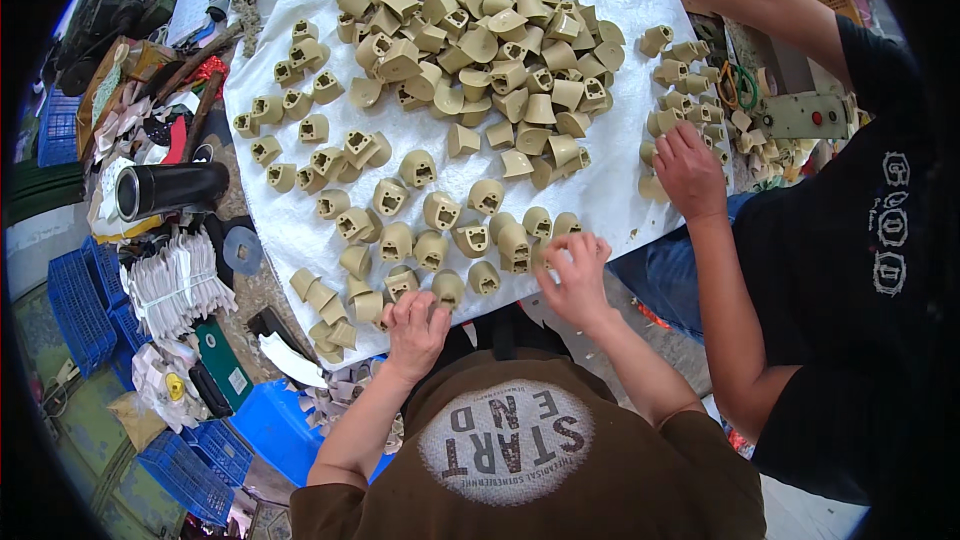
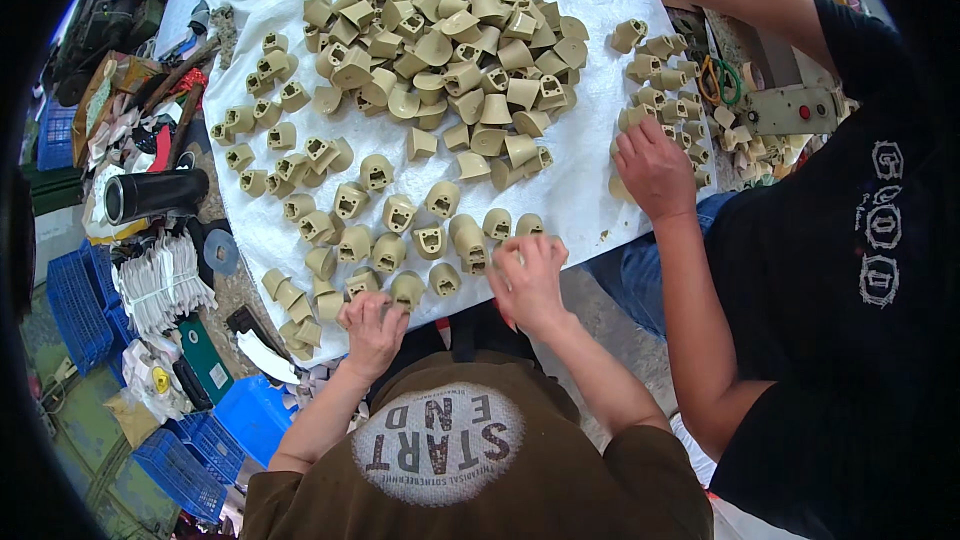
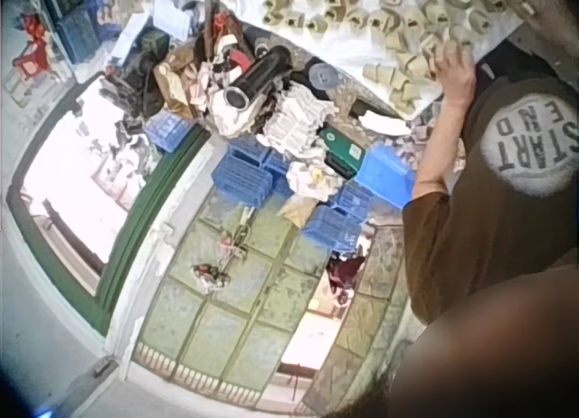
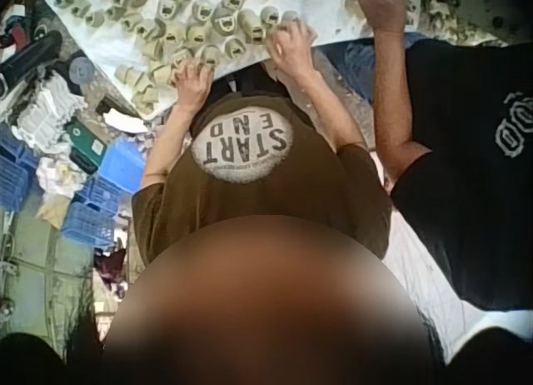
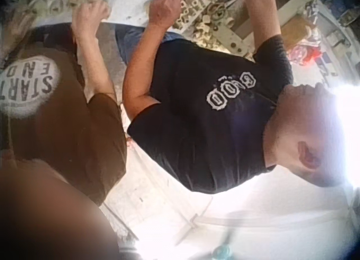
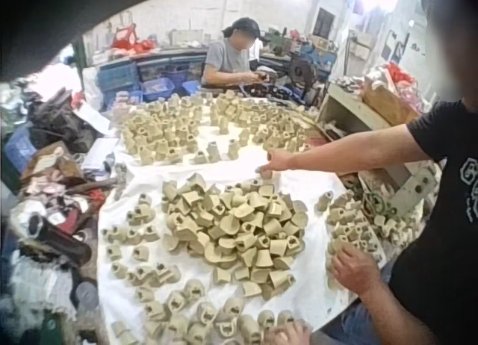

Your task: The recorder and an assistant are sorting and arranging numerous tan plastic/composite shoe heel components on a table.

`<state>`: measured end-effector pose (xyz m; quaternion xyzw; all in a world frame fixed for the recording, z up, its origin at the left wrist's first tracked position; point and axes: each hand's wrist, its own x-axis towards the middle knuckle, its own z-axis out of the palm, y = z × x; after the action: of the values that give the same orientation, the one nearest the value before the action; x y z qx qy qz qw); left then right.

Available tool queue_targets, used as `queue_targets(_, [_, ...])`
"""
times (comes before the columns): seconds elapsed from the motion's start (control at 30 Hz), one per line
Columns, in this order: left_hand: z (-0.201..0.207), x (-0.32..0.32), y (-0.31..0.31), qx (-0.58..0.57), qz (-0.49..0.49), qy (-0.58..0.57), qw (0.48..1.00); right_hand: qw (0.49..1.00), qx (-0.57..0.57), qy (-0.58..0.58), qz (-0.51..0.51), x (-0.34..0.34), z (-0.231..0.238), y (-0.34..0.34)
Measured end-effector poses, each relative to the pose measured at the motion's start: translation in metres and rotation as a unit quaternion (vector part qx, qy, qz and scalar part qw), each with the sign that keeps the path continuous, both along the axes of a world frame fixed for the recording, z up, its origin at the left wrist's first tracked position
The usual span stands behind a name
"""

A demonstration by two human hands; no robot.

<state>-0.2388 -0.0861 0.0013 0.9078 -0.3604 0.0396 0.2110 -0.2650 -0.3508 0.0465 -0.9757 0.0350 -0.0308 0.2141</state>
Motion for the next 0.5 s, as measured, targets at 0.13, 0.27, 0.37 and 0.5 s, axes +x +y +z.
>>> queue_targets(0.13, [0.009,-0.01,0.004,-0.026,0.002,0.04,0.999,0.994,0.06,0.01,-0.088,0.034,-0.014,-0.028])
queue_targets(0.27, [0.027,0.0,0.008,-0.036,-0.007,0.046,0.998,0.976,0.066,0.04,-0.205,0.072,-0.021,-0.056])
queue_targets(0.37, [0.045,0.023,0.002,-0.083,-0.024,0.036,0.996,0.966,0.076,0.069,-0.239,0.088,-0.028,-0.069])
queue_targets(0.5, [0.063,0.085,-0.036,-0.084,-0.002,-0.016,0.996,0.973,0.015,0.071,-0.22,0.099,-0.046,-0.079])
